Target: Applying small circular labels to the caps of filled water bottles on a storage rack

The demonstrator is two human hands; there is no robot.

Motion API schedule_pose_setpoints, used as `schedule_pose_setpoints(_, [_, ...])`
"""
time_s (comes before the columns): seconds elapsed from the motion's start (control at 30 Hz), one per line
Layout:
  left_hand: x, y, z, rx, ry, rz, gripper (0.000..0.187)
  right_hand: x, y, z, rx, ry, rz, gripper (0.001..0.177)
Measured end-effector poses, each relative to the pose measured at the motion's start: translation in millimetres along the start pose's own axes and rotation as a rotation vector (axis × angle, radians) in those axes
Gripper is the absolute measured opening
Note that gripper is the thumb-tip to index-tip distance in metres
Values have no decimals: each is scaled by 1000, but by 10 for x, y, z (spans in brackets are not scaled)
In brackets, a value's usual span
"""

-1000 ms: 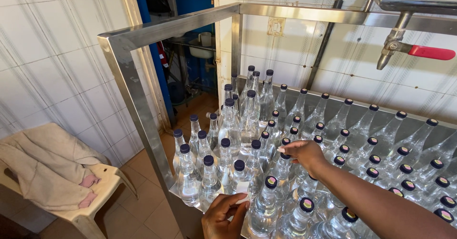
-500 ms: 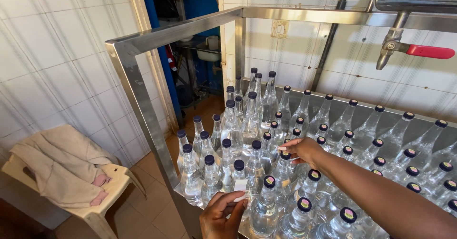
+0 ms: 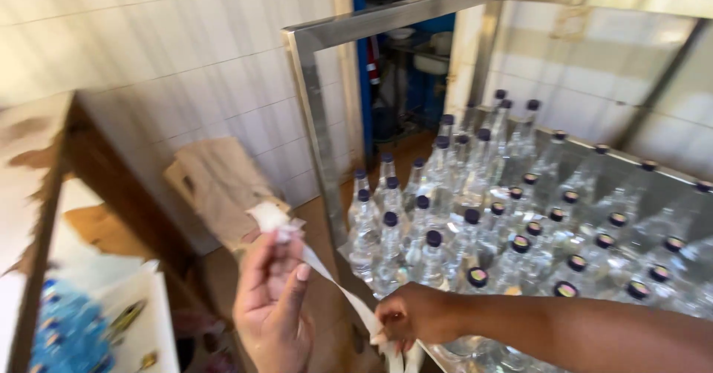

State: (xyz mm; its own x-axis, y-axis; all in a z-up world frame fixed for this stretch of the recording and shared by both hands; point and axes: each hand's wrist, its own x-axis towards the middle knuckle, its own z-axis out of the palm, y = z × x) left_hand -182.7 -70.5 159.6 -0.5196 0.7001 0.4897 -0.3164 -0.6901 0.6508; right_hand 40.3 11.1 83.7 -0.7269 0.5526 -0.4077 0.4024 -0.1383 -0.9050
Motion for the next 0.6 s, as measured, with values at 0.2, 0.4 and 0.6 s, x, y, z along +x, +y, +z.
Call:
schedule_pose_setpoints(0.2, [27, 210, -375, 966, -472, 281, 70, -102, -1417, 215, -376, 106, -212, 24])
schedule_pose_setpoints(0.4, [8, -67, -629, 294, -315, -194, 33, 103, -2315, 626, -392, 425, -753, 23])
schedule_pose_setpoints(0.6, [608, -34, -1262, -249, 252, -316, 31, 1278, -1873, 1293, -317, 618, -1320, 27])
